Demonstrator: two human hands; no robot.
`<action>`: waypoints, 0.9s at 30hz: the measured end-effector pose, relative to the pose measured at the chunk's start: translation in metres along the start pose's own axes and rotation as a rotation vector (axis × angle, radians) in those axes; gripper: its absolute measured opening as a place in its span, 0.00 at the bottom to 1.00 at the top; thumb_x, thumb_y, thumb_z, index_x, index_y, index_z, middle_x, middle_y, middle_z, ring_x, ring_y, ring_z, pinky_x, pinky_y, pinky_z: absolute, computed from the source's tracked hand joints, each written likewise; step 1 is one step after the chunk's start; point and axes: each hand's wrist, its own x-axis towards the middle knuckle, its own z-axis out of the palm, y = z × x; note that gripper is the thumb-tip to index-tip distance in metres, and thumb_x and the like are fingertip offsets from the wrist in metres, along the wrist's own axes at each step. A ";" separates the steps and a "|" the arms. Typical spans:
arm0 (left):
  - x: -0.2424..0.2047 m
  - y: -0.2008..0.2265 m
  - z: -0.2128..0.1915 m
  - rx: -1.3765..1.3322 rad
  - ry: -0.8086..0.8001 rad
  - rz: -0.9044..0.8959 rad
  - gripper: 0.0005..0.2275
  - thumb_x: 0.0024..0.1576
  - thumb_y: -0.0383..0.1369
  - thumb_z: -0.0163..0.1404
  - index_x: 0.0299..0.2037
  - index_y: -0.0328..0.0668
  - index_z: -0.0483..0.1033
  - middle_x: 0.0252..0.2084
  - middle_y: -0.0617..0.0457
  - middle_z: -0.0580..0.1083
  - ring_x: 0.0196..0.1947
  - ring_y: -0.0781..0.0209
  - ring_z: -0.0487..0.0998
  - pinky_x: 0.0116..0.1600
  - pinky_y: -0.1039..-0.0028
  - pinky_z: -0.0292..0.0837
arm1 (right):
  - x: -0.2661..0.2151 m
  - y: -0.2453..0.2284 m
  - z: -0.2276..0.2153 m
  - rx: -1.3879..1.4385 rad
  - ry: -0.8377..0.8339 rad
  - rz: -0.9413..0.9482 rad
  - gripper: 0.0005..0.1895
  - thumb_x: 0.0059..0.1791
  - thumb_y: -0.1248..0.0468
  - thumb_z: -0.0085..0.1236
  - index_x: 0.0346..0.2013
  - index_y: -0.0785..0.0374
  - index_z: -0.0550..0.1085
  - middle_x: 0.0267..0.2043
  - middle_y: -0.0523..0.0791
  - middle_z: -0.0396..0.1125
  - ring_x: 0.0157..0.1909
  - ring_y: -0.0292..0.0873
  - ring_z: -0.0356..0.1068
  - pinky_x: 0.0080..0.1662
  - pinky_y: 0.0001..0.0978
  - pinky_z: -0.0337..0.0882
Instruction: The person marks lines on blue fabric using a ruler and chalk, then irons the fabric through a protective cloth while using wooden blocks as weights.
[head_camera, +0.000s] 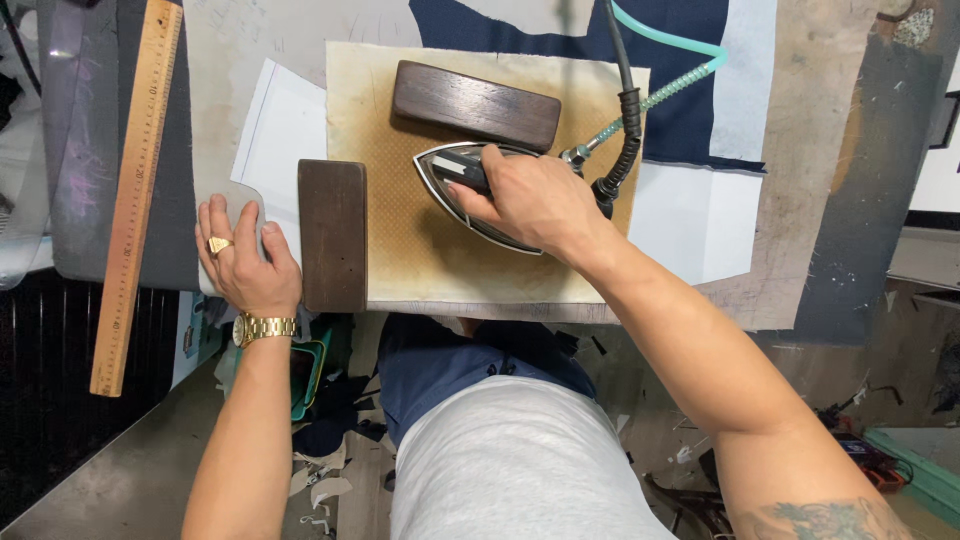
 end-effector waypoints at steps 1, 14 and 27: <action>0.001 0.001 -0.001 -0.003 -0.003 0.002 0.12 0.64 0.32 0.51 0.52 0.33 0.82 0.62 0.33 0.73 0.65 0.35 0.70 0.68 0.52 0.56 | 0.004 -0.004 0.000 0.002 0.010 -0.017 0.27 0.56 0.41 0.43 0.38 0.65 0.69 0.30 0.59 0.73 0.36 0.67 0.77 0.40 0.61 0.75; 0.003 0.003 -0.004 -0.018 0.011 0.014 0.12 0.64 0.31 0.51 0.51 0.32 0.82 0.62 0.33 0.73 0.65 0.36 0.70 0.68 0.53 0.57 | 0.036 -0.030 0.002 0.010 0.065 -0.146 0.26 0.56 0.44 0.43 0.37 0.66 0.69 0.29 0.61 0.72 0.34 0.70 0.76 0.38 0.62 0.76; -0.002 -0.004 0.000 -0.009 0.013 0.032 0.12 0.63 0.31 0.51 0.52 0.32 0.83 0.62 0.33 0.73 0.65 0.36 0.70 0.68 0.53 0.56 | 0.022 -0.015 0.002 0.021 -0.004 -0.083 0.28 0.55 0.40 0.43 0.38 0.65 0.71 0.30 0.61 0.73 0.36 0.70 0.76 0.40 0.63 0.74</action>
